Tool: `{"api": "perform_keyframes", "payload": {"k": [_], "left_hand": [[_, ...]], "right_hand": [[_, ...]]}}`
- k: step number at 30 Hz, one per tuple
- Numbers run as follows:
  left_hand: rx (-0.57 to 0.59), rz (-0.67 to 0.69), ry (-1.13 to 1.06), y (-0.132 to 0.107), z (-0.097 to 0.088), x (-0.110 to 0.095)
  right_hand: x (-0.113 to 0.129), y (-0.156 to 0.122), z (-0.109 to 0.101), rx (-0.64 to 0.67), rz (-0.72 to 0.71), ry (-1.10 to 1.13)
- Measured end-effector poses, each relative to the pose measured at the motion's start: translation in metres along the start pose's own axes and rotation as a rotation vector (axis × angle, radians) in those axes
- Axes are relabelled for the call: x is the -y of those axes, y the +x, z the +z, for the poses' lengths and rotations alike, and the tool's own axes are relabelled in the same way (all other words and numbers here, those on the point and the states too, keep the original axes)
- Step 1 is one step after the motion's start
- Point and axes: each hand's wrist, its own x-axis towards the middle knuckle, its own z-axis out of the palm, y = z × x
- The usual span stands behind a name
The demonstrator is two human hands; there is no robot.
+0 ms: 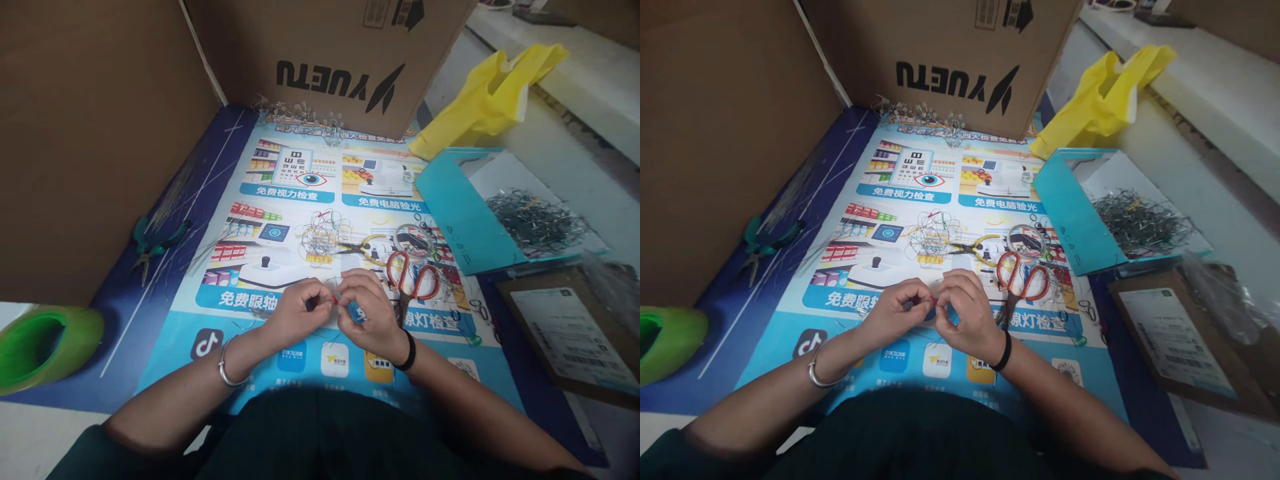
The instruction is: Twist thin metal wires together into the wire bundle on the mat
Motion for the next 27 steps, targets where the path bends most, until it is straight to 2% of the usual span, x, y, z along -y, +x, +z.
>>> {"api": "perform_keyframes", "payload": {"k": [5,12,22,27], "left_hand": [[-0.048,0.036,0.039,0.0003,0.0012,0.0028],[-0.052,0.104,0.098,-0.002,0.004,0.0045],[-0.027,0.22,0.158,-0.0023,0.0027,0.0062],[-0.009,0.235,0.173,-0.0024,0.0034,0.0067]], "right_hand": [[0.0032,-0.0005,-0.0043,0.002,-0.068,-0.135],[0.007,0.0019,-0.0069,0.029,-0.142,-0.291],[0.0022,0.0002,-0.0048,0.08,-0.116,-0.237],[-0.0007,0.0001,-0.0022,0.091,-0.095,-0.17]]}}
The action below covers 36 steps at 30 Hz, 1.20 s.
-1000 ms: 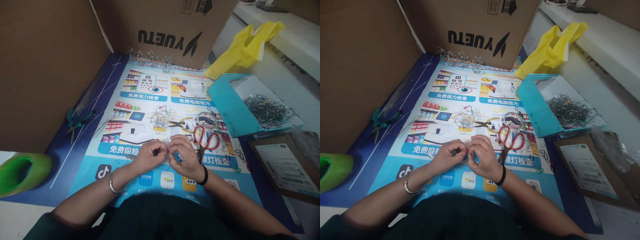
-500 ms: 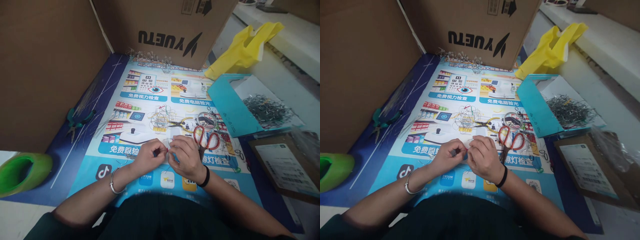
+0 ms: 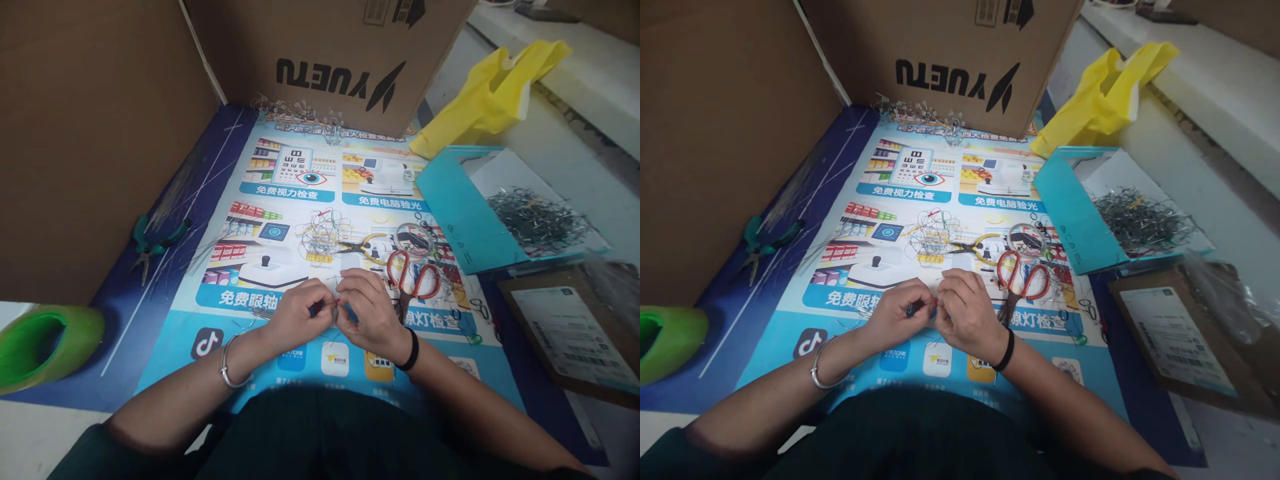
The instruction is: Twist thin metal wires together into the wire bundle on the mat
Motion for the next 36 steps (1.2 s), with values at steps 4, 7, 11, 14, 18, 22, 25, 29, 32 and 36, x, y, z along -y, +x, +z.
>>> {"api": "perform_keyframes", "payload": {"k": [4,7,11,14,18,22,25,29,32,36], "left_hand": [[-0.006,-0.021,-0.007,0.0002,0.0009,-0.0002],[-0.025,-0.113,-0.049,0.0007,0.0007,-0.0017],[0.005,-0.193,-0.121,0.0023,-0.0007,-0.0039],[0.015,-0.202,-0.15,0.0034,-0.0021,-0.0046],[0.016,-0.192,-0.149,0.0034,-0.0026,-0.0049],[-0.011,-0.181,-0.124,0.0022,-0.0016,-0.0032],[-0.01,-0.158,-0.112,0.0015,-0.0007,-0.0013],[-0.006,-0.125,-0.098,0.001,0.0,-0.0004],[-0.005,-0.123,-0.095,0.001,0.0001,-0.0004],[0.007,-0.131,-0.102,0.0012,0.0002,-0.0007]], "right_hand": [[-0.0014,-0.0019,0.0023,-0.02,0.0,0.045],[-0.001,-0.0028,0.0015,-0.059,-0.006,0.085],[0.0001,-0.0017,-0.0014,-0.09,0.008,0.106],[-0.0002,-0.0009,-0.0011,-0.096,0.028,0.101],[-0.0019,-0.002,0.0009,-0.088,0.029,0.089],[-0.0019,-0.0034,-0.0015,-0.075,0.026,0.043],[-0.0003,-0.0031,-0.0042,-0.071,0.008,0.004],[0.001,-0.0016,-0.0045,-0.047,-0.018,-0.066],[0.0008,-0.0004,-0.0032,-0.041,-0.034,-0.096],[0.0017,-0.0003,-0.0014,-0.043,-0.041,-0.089]]}}
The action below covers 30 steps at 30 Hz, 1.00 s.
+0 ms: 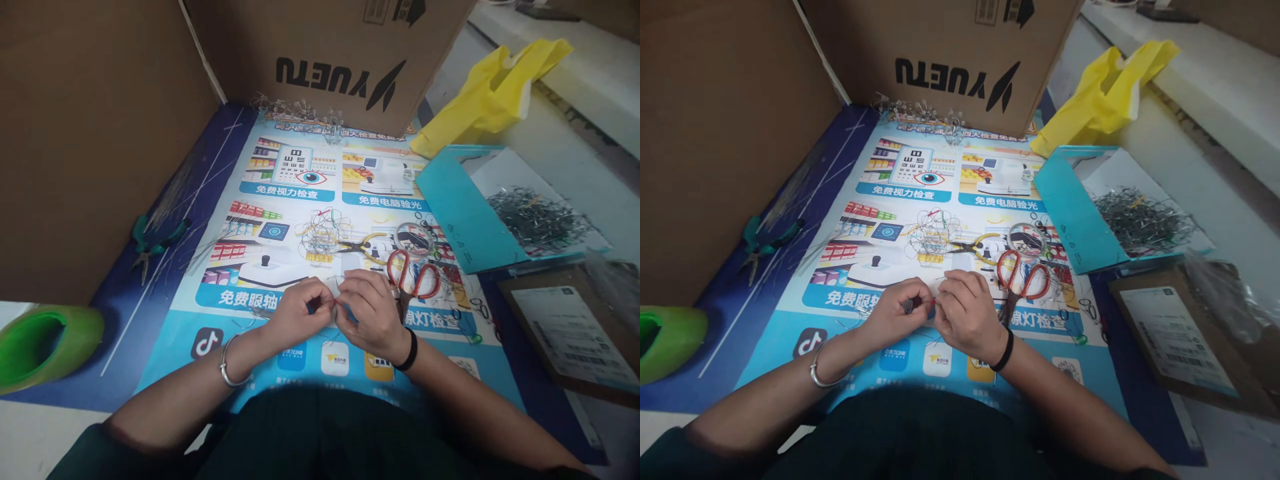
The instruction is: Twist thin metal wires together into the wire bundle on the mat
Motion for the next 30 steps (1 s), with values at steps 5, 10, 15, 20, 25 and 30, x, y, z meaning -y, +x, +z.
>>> {"api": "perform_keyframes", "payload": {"k": [5,10,15,20,25,30], "left_hand": [[-0.033,-0.081,-0.035,0.001,-0.001,-0.0017],[-0.038,-0.081,-0.044,0.0013,-0.0019,-0.0016],[-0.038,-0.047,-0.011,0.0006,-0.0001,-0.0012],[-0.033,-0.06,-0.025,0.0011,-0.0012,-0.0016],[-0.025,-0.12,-0.087,0.0022,-0.004,-0.0026],[0.016,-0.157,-0.124,0.0018,-0.0037,-0.0016]], "right_hand": [[0.0021,-0.0007,0.0015,-0.078,0.096,0.129],[0.0006,-0.0016,0.0002,-0.033,0.125,0.142],[0.0017,-0.0022,0.0005,0.008,0.049,0.032],[0.0024,0.0001,0.0001,-0.035,0.082,0.095],[0.0007,0.006,-0.0028,-0.094,0.239,0.284],[0.0001,0.0058,-0.0024,-0.067,0.317,0.391]]}}
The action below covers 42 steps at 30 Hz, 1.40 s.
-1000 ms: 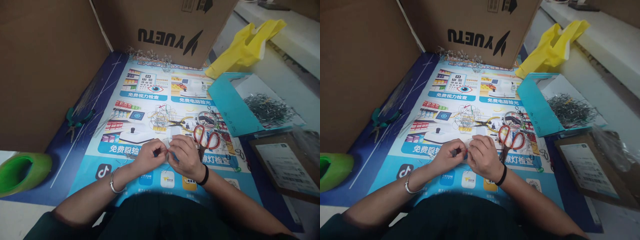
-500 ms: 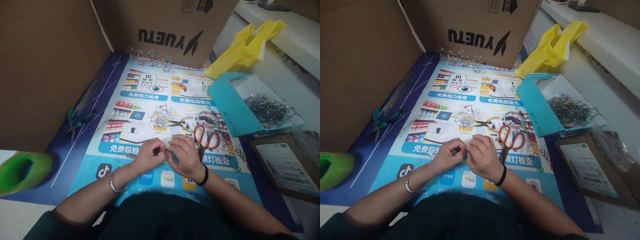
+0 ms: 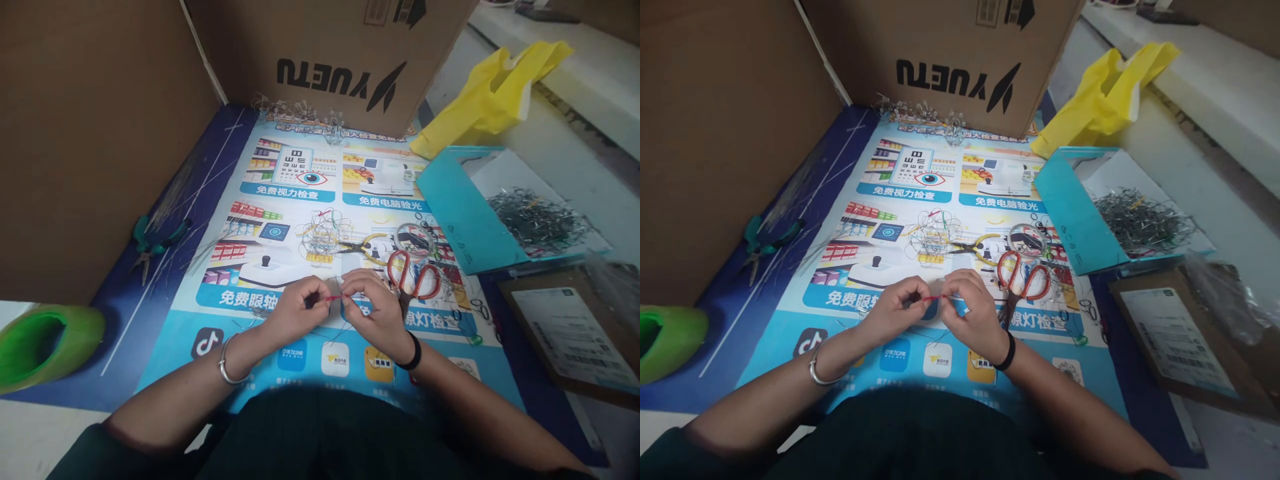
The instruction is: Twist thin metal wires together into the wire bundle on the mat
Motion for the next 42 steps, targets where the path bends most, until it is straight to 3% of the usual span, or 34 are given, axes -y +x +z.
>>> {"api": "perform_keyframes", "payload": {"k": [6,20,24,28,34,42], "left_hand": [[0.066,-0.033,-0.065,0.0002,0.0015,-0.0003],[0.046,-0.029,-0.113,-0.0012,-0.0004,-0.0017],[0.009,-0.025,-0.046,-0.0007,0.0004,-0.0011],[-0.013,0.022,0.052,-0.0005,0.0015,0.0008],[0.014,0.029,0.063,-0.0005,0.0006,-0.0007],[0.052,-0.048,-0.036,0.0007,-0.0006,-0.0024]], "right_hand": [[-0.0013,-0.0047,0.0001,0.043,0.132,0.088],[-0.0024,-0.0056,0.0024,0.037,0.082,0.017],[-0.0007,-0.0038,-0.0013,-0.027,-0.052,-0.121],[0.0006,-0.0036,-0.0054,0.034,-0.194,-0.254],[-0.0043,-0.0047,-0.0033,0.138,-0.16,-0.281],[-0.0026,-0.0016,-0.0038,0.092,0.034,-0.12]]}}
